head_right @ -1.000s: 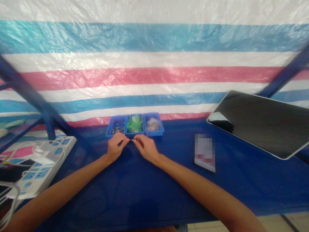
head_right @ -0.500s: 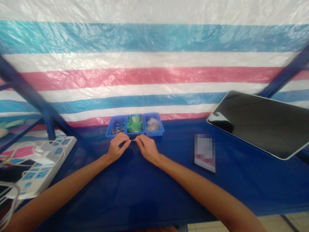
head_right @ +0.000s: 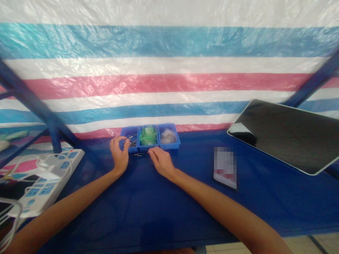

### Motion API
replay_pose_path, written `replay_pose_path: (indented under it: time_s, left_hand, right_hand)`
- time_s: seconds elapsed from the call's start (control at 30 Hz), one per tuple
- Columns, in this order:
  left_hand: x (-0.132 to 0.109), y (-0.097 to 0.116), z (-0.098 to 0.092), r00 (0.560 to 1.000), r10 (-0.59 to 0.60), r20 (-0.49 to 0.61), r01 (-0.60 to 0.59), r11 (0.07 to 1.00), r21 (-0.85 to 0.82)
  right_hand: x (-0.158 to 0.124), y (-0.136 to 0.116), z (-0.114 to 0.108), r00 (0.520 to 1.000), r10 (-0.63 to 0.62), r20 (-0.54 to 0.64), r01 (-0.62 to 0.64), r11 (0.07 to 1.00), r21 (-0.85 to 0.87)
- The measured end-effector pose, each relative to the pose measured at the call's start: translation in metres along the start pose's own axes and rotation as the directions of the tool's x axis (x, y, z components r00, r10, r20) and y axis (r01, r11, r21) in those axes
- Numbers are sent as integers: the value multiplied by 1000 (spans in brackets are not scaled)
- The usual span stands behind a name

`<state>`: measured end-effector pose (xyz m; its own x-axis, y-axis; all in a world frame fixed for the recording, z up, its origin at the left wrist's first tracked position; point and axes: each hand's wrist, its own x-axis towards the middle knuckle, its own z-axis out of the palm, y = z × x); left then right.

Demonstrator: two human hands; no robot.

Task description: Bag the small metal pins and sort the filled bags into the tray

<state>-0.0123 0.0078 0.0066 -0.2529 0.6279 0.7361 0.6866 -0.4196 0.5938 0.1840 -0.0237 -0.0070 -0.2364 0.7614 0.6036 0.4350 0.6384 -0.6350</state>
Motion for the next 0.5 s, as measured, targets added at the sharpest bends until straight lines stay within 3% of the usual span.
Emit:
replay_pose_path:
  time_s: [0.27,0.37,0.5]
  left_hand:
    - [-3,3,1,999,33,34,-32,998,-48]
    - [-5,5,0,996,78,39,-77,997,-29]
    - [-5,5,-1,995,96,34,-95,995,-25]
  right_hand:
    - [1,1,3,996,-59,69,64,994,-84]
    - [1,0,4,972,-140,191,168,976,-136]
    - [1,0,7,891,-214,399,312,929,-198]
